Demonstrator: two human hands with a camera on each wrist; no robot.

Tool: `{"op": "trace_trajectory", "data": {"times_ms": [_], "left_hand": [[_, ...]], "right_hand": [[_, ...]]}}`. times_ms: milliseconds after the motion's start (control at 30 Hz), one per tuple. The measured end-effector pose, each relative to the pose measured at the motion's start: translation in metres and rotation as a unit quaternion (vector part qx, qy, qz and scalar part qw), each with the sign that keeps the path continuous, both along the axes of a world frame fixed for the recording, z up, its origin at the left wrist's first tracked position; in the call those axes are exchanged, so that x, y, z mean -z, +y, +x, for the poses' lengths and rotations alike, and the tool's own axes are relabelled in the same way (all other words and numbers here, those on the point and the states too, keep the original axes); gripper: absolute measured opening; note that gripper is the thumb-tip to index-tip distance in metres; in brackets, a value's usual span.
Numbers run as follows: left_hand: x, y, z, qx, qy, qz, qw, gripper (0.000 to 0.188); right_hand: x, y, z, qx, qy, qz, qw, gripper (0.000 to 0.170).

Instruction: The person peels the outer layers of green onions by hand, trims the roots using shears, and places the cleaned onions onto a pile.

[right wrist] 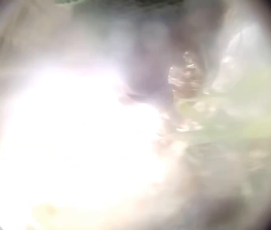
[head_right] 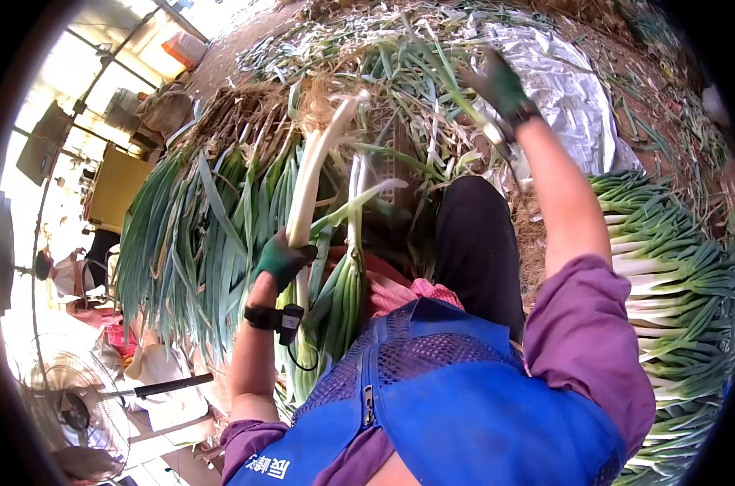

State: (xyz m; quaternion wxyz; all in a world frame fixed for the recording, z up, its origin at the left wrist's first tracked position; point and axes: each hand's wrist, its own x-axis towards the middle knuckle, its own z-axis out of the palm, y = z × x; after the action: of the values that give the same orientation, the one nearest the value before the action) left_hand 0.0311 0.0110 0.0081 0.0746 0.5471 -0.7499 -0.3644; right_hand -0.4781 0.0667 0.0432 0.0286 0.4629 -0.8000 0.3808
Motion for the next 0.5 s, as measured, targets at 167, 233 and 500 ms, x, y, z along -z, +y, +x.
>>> {"op": "trace_trajectory", "data": {"times_ms": [167,233,500], "left_hand": [[0.003,0.029,-0.028,0.023,-0.092,-0.094,0.991,0.061],[-0.021,0.043,-0.046,0.068,-0.157,-0.029,0.985,0.056],[-0.011,0.074,-0.056,0.19,-0.179,-0.171,0.95,0.072]], "right_hand": [[-0.098,-0.043,0.155,-0.398,0.402,-0.062,0.822,0.066],[-0.114,0.006,0.233,-0.502,0.435,0.139,0.734,0.066],[-0.019,0.038,0.242,-0.517,0.266,0.283,0.763,0.036]]}}
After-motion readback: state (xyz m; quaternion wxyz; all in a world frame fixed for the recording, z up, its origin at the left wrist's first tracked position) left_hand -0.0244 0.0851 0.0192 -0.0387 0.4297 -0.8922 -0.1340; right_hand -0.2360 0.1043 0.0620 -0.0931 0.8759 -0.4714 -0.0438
